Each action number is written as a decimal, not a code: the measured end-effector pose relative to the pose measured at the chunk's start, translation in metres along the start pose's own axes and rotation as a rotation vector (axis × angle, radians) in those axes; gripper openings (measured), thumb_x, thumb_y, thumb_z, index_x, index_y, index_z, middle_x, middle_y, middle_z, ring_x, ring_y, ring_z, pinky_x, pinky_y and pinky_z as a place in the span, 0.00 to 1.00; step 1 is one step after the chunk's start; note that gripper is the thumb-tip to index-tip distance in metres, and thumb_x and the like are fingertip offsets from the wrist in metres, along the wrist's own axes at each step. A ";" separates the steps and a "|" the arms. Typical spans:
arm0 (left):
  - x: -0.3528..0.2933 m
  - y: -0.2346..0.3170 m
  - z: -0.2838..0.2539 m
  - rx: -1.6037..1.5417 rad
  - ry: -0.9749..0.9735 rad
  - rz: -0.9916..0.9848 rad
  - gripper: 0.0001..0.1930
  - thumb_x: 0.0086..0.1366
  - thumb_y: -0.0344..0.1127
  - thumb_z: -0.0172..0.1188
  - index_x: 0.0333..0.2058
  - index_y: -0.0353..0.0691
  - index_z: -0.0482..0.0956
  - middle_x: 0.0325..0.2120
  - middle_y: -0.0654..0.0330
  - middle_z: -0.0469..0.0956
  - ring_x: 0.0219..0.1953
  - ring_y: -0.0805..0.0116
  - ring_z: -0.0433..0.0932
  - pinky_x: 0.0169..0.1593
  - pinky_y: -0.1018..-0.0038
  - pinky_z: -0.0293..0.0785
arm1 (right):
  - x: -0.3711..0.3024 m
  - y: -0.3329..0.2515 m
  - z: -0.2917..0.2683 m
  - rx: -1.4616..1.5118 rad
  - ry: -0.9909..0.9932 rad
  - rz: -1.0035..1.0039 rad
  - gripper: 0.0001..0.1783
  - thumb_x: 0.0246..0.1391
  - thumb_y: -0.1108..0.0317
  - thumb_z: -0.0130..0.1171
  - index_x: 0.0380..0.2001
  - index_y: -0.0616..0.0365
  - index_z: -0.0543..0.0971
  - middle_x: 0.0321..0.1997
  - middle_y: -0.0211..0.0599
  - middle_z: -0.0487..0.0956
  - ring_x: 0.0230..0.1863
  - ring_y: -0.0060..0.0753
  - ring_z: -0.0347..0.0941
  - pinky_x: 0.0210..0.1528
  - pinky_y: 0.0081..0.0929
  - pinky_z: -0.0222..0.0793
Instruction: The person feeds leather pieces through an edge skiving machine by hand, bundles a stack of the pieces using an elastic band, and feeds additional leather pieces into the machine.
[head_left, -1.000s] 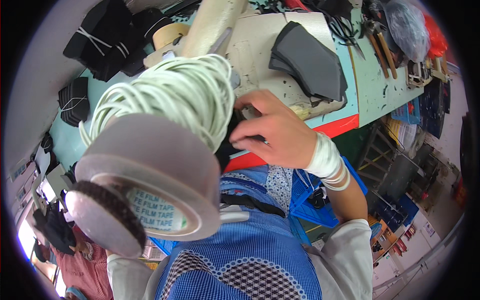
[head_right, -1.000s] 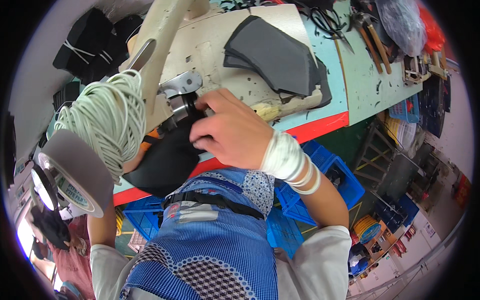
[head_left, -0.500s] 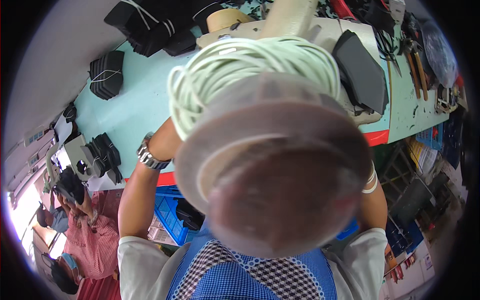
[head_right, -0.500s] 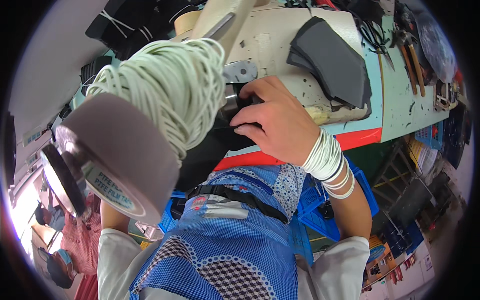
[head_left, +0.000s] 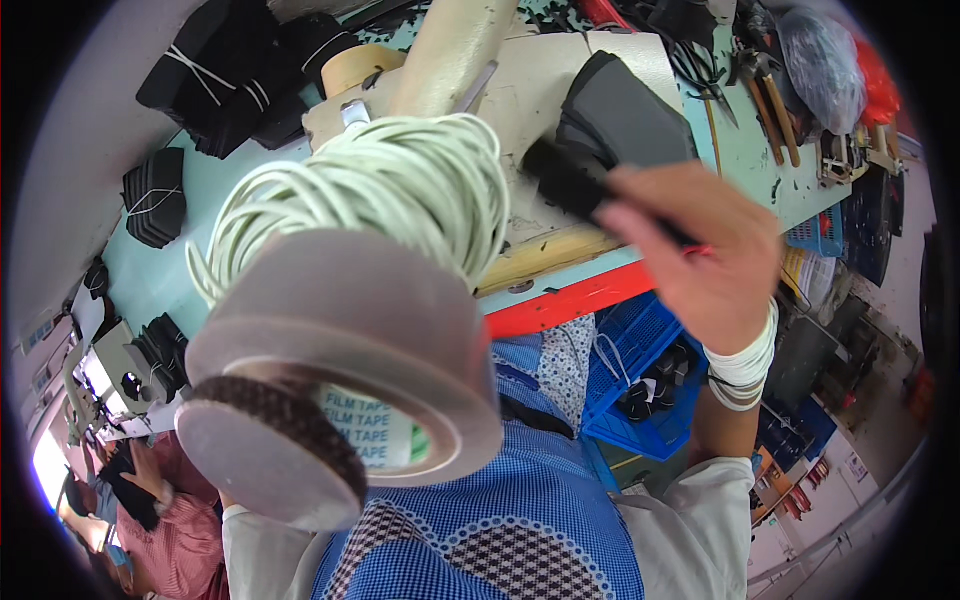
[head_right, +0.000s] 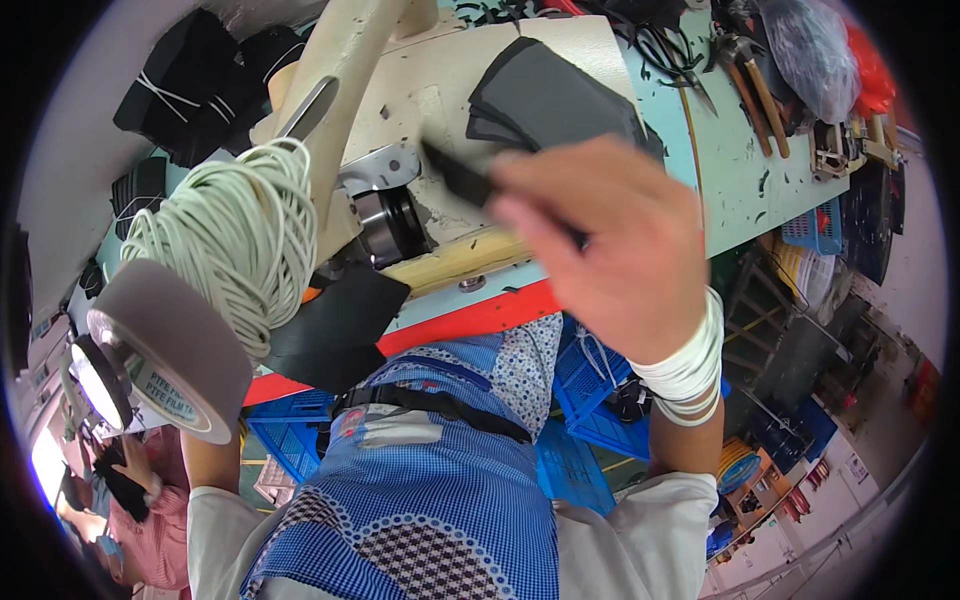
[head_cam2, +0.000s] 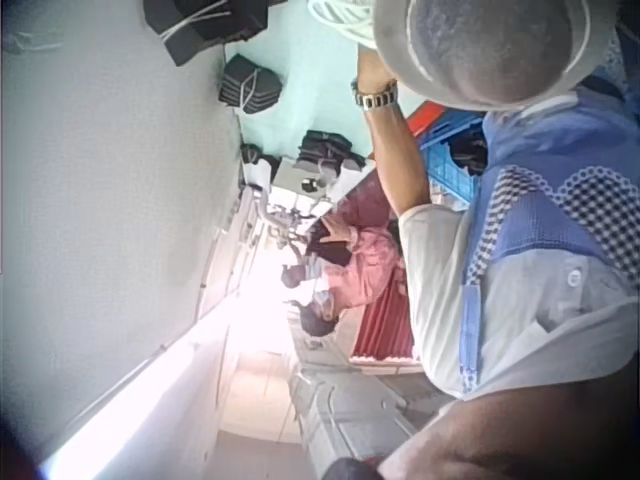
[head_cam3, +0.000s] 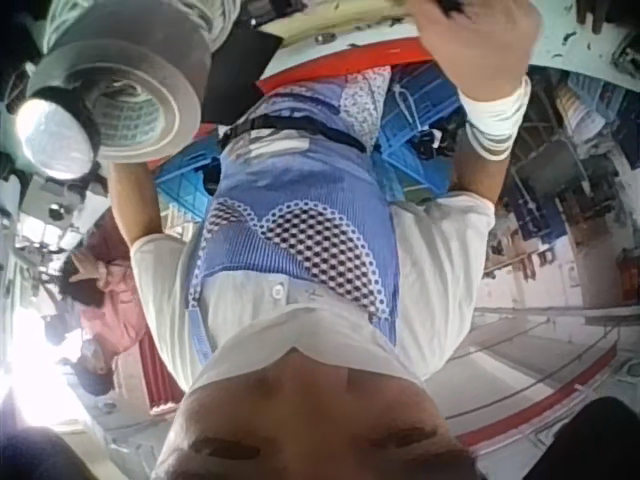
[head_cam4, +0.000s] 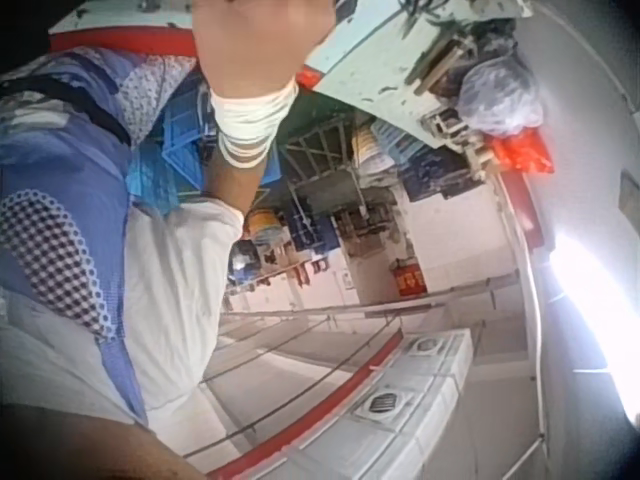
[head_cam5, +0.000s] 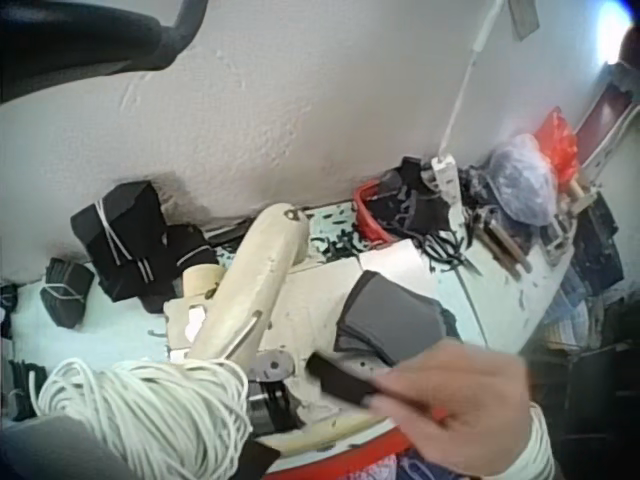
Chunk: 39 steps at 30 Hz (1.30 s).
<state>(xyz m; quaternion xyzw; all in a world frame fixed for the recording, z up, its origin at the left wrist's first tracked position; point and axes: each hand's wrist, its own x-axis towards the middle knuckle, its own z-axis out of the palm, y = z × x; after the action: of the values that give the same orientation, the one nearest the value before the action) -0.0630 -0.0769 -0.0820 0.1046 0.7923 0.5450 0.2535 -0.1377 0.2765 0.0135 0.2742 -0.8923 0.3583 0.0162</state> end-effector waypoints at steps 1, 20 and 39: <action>0.000 0.000 0.000 -0.005 -0.003 -0.001 0.31 0.57 0.44 0.66 0.56 0.36 0.69 0.51 0.53 0.70 0.52 0.60 0.71 0.56 0.68 0.65 | 0.000 0.007 -0.003 -0.040 -0.031 0.032 0.12 0.44 0.74 0.67 0.36 0.60 0.83 0.31 0.38 0.81 0.31 0.42 0.77 0.34 0.34 0.74; 0.004 0.008 0.006 0.007 -0.055 -0.065 0.20 0.64 0.44 0.60 0.49 0.37 0.75 0.38 0.58 0.77 0.40 0.67 0.77 0.45 0.74 0.72 | -0.005 0.012 0.041 -0.258 0.077 -0.313 0.11 0.39 0.72 0.64 0.31 0.59 0.79 0.29 0.36 0.74 0.34 0.40 0.73 0.37 0.36 0.70; 0.069 0.127 0.163 -1.026 0.166 -0.258 0.19 0.70 0.34 0.51 0.55 0.28 0.66 0.53 0.52 0.71 0.54 0.65 0.72 0.58 0.63 0.70 | 0.025 0.069 -0.023 -0.498 0.322 -0.201 0.19 0.49 0.64 0.63 0.43 0.63 0.78 0.35 0.48 0.79 0.37 0.55 0.75 0.45 0.42 0.71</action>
<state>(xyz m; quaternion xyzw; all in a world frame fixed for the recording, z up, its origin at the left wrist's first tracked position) -0.0516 0.1348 -0.0305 -0.1745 0.4480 0.8331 0.2736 -0.1975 0.3207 -0.0077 0.2884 -0.9071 0.1642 0.2591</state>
